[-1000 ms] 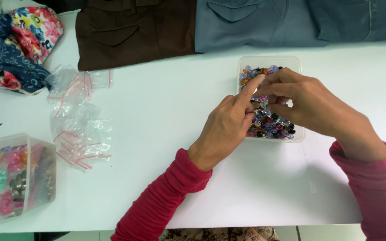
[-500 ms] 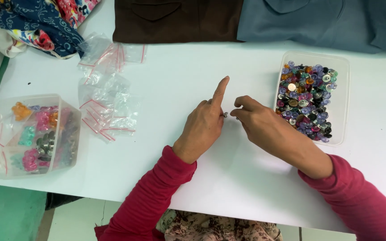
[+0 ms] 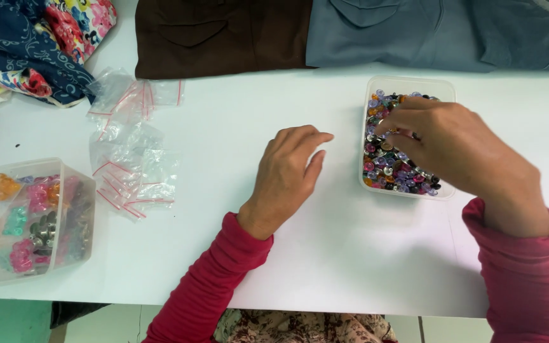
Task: The person is sorting small colored buttons from a large container and placing them into small individual plastic bags.
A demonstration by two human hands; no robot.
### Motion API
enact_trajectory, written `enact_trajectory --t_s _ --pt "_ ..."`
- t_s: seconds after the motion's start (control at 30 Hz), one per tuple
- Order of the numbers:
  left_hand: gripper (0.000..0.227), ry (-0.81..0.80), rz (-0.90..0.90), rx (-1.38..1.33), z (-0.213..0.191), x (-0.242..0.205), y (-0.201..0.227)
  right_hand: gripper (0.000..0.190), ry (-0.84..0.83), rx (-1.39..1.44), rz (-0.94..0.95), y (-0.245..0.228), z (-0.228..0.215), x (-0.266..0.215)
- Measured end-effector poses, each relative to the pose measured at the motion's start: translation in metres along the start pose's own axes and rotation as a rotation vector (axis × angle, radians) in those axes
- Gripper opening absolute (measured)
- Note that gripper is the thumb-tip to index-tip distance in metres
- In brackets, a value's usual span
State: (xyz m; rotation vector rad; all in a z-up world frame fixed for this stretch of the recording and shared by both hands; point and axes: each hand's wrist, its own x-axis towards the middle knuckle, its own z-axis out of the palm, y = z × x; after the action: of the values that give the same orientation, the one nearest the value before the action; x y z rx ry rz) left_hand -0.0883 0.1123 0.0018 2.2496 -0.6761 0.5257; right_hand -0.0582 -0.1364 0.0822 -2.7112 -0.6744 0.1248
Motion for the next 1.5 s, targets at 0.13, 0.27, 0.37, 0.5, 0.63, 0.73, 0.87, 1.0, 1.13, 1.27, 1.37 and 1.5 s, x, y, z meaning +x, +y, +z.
enact_trajectory --t_s 0.13,0.27,0.37,0.5,0.63,0.73,0.87,1.0,1.13,1.27,1.37,1.5 --pt "0.021 -0.052 0.068 0.016 0.044 0.025 0.017 0.031 -0.283 -0.164 0.519 0.006 -0.013 0.002" --pt "0.009 -0.146 0.134 0.164 0.104 0.045 0.024 0.036 -0.378 -0.195 0.57 0.02 -0.01 0.009" --pt "0.017 -0.219 0.157 0.304 0.134 0.053 0.022 0.022 -0.452 -0.187 0.569 0.019 -0.01 0.012" --pt "0.025 -0.285 0.165 0.344 0.14 0.057 0.015 0.022 -0.488 -0.327 0.463 0.032 0.013 0.017" --pt "0.037 -0.258 0.205 0.293 0.134 0.055 0.009 0.025 -0.475 -0.372 0.449 0.046 0.026 0.023" --pt "0.034 -0.243 0.164 0.173 0.127 0.057 0.009 0.024 -0.408 -0.367 0.459 0.053 0.026 0.024" --pt "0.042 -0.292 0.074 0.024 0.115 0.059 0.013 0.017 -0.334 -0.285 0.491 0.048 0.013 0.015" --pt "0.033 -0.277 0.045 -0.047 0.106 0.062 0.017 0.03 -0.423 -0.301 0.479 0.032 0.011 0.015" --pt "0.035 -0.266 0.015 -0.089 0.101 0.063 0.017 0.023 -0.438 -0.346 0.444 0.038 0.036 0.023" --pt "0.035 -0.3 -0.092 -0.114 0.085 0.065 0.02 0.018 -0.324 -0.218 0.388 0.044 0.037 0.025" --pt "0.034 -0.299 -0.134 -0.202 0.078 0.062 0.021 0.021 -0.335 -0.146 0.412 0.026 0.015 0.021" --pt "0.031 -0.246 -0.158 -0.292 0.064 0.056 0.027 0.028 -0.369 -0.056 0.425 -0.006 -0.015 0.018"
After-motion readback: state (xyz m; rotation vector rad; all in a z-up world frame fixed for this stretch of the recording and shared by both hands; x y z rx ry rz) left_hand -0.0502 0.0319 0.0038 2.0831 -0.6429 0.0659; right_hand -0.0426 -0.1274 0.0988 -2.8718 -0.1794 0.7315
